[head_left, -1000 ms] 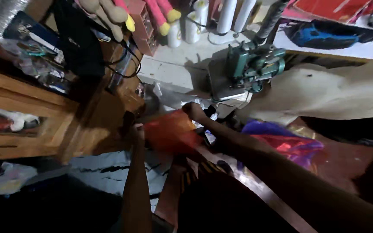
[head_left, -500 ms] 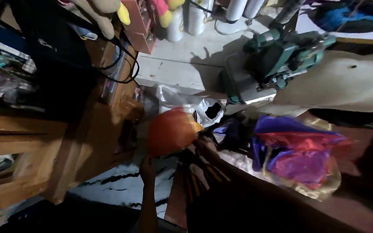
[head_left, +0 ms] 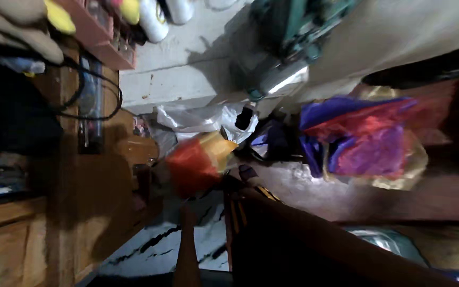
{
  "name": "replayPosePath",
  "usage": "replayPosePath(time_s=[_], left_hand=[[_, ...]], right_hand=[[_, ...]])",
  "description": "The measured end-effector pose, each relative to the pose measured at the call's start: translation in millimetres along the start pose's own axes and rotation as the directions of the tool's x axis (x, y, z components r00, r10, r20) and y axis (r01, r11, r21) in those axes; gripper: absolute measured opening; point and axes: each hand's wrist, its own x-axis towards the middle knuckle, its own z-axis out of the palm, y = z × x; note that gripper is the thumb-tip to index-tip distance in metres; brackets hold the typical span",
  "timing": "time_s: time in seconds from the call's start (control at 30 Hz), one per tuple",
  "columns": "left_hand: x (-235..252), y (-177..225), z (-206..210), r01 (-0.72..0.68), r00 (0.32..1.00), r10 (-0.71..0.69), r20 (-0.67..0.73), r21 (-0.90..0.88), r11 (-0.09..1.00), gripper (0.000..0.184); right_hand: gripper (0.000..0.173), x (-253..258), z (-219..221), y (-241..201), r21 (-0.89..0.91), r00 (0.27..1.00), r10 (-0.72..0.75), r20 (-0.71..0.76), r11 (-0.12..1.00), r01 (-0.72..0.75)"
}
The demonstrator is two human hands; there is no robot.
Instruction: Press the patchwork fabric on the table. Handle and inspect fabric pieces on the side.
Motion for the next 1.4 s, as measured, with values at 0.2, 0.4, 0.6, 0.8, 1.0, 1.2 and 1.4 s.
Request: replayPosePath(time_s=[0.2, 0.4, 0.6, 0.8, 1.0, 1.2, 1.4], left_hand=[[-92.5, 113.4, 2.6, -0.389, 0.875, 0.404, 0.267, -0.111, 0.915, 0.051], [-123.9, 231.9, 57.6, -0.548, 0.782, 0.485, 0.391, 0.062, 0.834, 0.047], [-166.1, 348.9, 122.9, -0.596, 0.749, 0.514, 0.419, 0.088, 0.798, 0.044], [-227.5, 453.3, 173.1, -0.613, 0.730, 0.541, 0.417, 0.050, 0.789, 0.041], [-285.9, 500.0, 198.0, -0.612, 0.776, 0.617, 0.132, -0.081, 0.787, 0.049], [-295.8, 536.2, 164.0, -0.764, 0.416, 0.841, -0.345, 0.369, 0.529, 0.072], [-352.2, 573.2, 113.9, -0.890, 0.298, 0.954, -0.013, 0.357, 0.283, 0.029]], right_hand=[[0.044, -102.7, -17.0, 81.6, 0.570, 0.715, 0.698, 0.037, 0.573, -0.589], [0.042, -227.3, -83.9, 161.4, 0.768, 0.359, 0.921, -0.154, 0.340, -0.543], [0.041, -288.1, -182.2, 246.1, 0.869, 0.219, 0.938, -0.269, 0.334, -0.365], [0.056, -262.6, -289.2, 284.9, 0.627, 0.196, 0.721, -0.665, 0.681, -0.379], [0.031, -227.1, -346.5, 304.7, 0.357, 0.467, 0.557, -0.687, 0.818, -0.451], [0.023, -336.9, -278.8, 208.3, -0.057, 0.845, -0.032, -0.534, 0.998, 0.003], [0.022, -471.3, -301.4, 194.3, -0.106, 0.705, -0.033, -0.709, 0.992, -0.061]])
